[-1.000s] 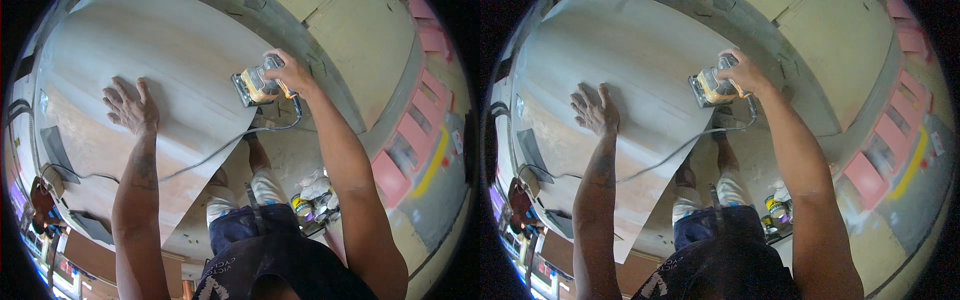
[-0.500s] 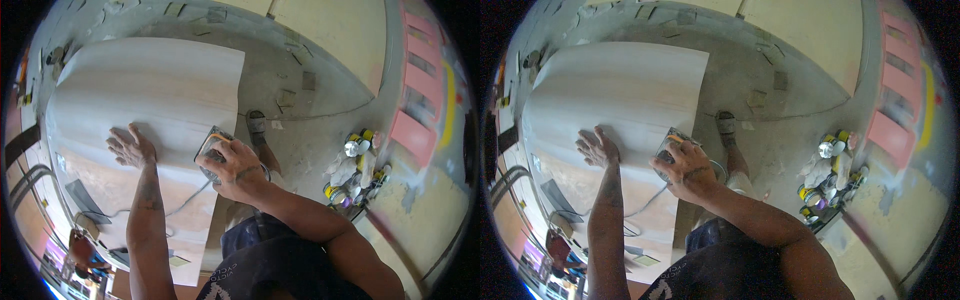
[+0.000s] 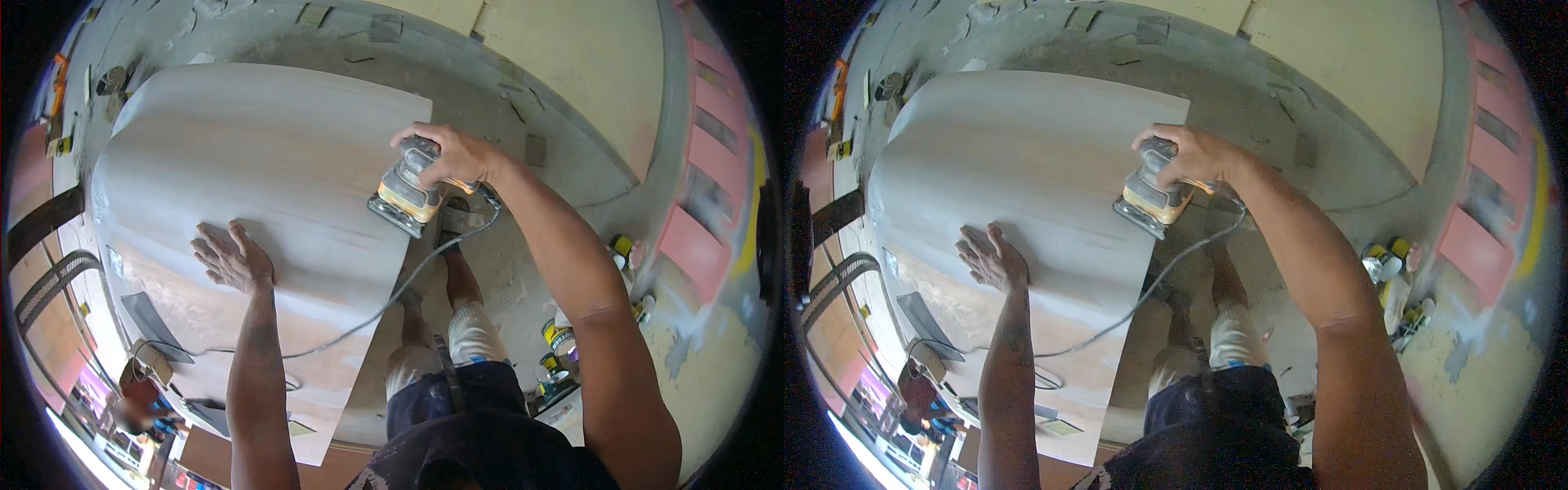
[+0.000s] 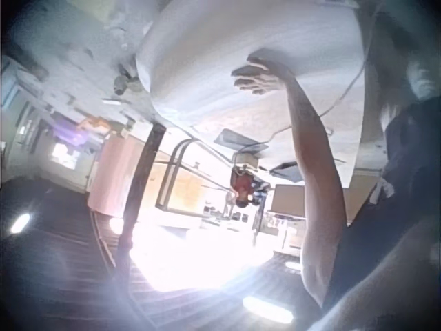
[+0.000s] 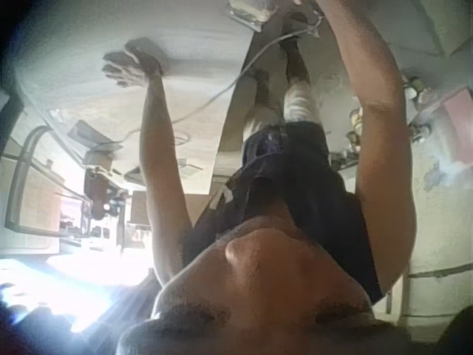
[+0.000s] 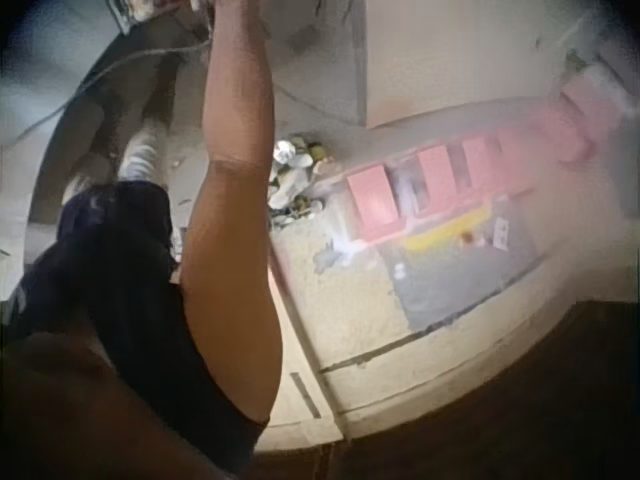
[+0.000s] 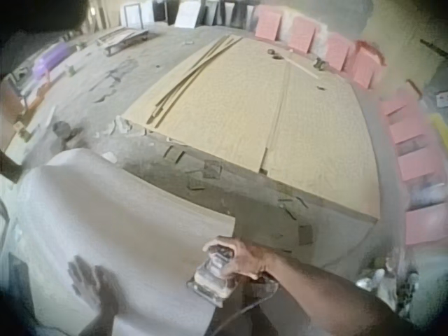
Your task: The person is using a handheld power sander to smooth the surface of a large wooden or fiberglass furniture piece.
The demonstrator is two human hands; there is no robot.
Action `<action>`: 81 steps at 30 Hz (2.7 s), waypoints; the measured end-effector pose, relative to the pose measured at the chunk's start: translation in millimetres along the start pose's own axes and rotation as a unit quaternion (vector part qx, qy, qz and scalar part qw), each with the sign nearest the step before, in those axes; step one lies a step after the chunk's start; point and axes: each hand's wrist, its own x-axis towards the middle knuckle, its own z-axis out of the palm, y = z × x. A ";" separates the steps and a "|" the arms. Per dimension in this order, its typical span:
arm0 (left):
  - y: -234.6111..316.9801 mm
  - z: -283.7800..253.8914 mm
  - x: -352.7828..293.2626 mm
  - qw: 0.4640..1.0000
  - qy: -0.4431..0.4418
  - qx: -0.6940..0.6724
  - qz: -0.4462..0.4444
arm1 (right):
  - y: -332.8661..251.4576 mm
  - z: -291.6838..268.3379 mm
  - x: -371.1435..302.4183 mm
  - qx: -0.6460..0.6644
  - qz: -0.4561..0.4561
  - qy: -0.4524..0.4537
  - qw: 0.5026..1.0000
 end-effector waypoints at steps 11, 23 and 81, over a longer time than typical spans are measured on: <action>3.9 -8.9 -3.2 0.999 0.006 -0.032 0.010 | -11.7 1.4 104.4 0.104 -0.123 -0.099 0.982; 6.7 -12.7 -2.2 1.000 0.001 -0.028 -0.006 | -96.4 80.9 2.6 -0.230 -0.228 -0.017 0.946; -82.4 -7.8 32.8 0.996 0.027 -0.070 -0.046 | -270.5 199.1 185.7 -0.383 -0.252 0.076 0.885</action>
